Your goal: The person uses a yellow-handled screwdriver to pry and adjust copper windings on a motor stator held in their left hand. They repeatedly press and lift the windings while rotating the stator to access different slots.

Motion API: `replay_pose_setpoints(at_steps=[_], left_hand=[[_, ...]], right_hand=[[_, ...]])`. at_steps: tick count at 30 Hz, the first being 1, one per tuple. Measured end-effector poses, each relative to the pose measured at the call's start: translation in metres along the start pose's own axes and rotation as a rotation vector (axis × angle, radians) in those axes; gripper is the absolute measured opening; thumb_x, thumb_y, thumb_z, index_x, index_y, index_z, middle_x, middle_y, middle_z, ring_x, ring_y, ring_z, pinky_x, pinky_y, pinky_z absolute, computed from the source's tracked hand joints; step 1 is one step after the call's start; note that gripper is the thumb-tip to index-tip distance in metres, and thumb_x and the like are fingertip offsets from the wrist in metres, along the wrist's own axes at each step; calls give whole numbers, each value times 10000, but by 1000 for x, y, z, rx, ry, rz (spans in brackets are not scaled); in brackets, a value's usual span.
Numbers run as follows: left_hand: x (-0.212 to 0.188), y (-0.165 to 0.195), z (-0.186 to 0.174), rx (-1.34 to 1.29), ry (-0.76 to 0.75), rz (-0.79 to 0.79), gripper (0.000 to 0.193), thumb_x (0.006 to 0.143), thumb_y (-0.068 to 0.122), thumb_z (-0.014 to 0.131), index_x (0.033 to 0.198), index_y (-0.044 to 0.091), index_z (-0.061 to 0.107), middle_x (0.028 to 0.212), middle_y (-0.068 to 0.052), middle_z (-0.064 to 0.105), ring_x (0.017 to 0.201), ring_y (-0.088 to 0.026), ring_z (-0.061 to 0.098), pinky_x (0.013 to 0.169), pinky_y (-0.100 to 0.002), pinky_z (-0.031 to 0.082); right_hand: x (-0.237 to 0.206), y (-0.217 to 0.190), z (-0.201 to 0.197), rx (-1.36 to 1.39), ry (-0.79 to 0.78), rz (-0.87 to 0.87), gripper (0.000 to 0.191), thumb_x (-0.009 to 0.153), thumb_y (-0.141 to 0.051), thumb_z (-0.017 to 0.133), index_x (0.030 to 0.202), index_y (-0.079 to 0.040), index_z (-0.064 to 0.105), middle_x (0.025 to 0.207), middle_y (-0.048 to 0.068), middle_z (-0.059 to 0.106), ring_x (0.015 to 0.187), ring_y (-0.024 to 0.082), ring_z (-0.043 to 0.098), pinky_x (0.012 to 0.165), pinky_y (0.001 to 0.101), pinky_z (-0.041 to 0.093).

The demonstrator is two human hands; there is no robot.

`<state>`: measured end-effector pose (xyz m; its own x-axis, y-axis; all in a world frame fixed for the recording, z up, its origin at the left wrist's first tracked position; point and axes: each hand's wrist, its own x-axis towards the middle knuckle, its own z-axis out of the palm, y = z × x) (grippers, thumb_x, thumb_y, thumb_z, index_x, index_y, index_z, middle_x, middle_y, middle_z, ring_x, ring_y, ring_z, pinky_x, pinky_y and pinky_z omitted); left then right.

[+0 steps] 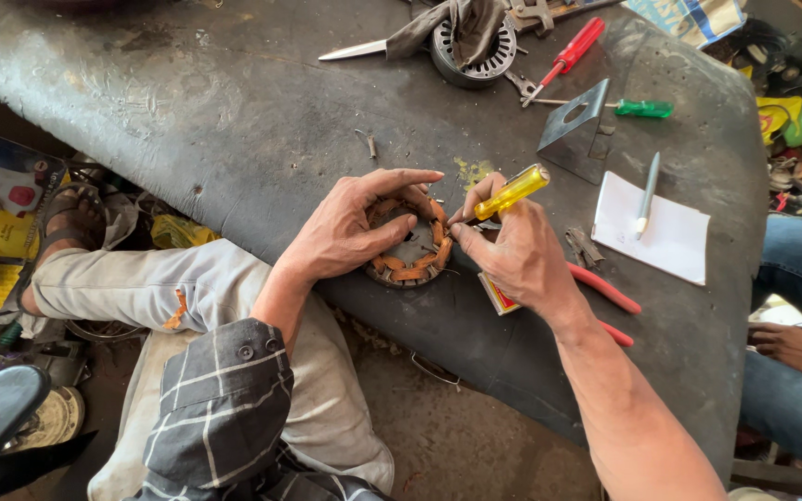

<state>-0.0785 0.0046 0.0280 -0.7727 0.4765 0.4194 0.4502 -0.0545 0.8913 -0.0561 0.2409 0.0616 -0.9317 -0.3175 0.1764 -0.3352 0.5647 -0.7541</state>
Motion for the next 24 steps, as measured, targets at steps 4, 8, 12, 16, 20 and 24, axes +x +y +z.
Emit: replay_pose_setpoints(at_steps=[4, 8, 12, 16, 20, 24], left_hand=[[0, 1, 0, -21, 0, -15, 556, 876, -11, 609, 1430, 42, 585, 1120, -88, 790, 1053, -169, 746, 1041, -330, 568], [0, 2, 0, -23, -3, -23, 554, 876, -14, 608, 1428, 42, 587, 1122, -86, 792, 1056, -162, 745, 1046, -329, 565], [0, 2, 0, -9, -14, -35, 560, 873, -10, 604, 1430, 48, 588, 1114, -78, 794, 1034, -162, 748, 1028, -327, 570], [0, 2, -1, -7, -17, -44, 558, 874, -1, 608, 1430, 52, 590, 1108, -80, 791, 1041, -164, 742, 1036, -327, 570], [0, 2, -1, 5, -15, -38, 558, 876, 4, 609, 1431, 54, 588, 1127, -78, 790, 1048, -163, 738, 1044, -329, 563], [0, 3, -1, 28, -6, -41, 550, 880, 3, 619, 1426, 62, 606, 1106, -78, 788, 1040, -162, 738, 1020, -327, 572]], right_hand=[[2, 4, -1, 89, -9, 77, 207, 893, -106, 720, 978, -56, 538, 937, 74, 728, 948, 165, 721, 878, 329, 551], [3, 5, -2, 132, -27, 104, 220, 894, -112, 723, 987, -61, 530, 948, 69, 722, 961, 162, 712, 891, 327, 553], [0, 3, -3, 73, -6, 80, 212, 885, -90, 714, 986, -54, 530, 931, 86, 717, 949, 184, 729, 879, 342, 555], [-7, -2, 4, -163, 47, -62, 165, 888, -53, 682, 985, -42, 549, 882, 99, 694, 848, 203, 723, 790, 343, 563], [-7, 2, -19, -299, 164, -1, 129, 908, -22, 662, 994, -19, 565, 876, 116, 680, 818, 211, 697, 733, 344, 551], [-3, 9, -32, -209, 249, 25, 161, 938, -56, 700, 1049, -8, 595, 919, 96, 703, 859, 195, 714, 771, 332, 547]])
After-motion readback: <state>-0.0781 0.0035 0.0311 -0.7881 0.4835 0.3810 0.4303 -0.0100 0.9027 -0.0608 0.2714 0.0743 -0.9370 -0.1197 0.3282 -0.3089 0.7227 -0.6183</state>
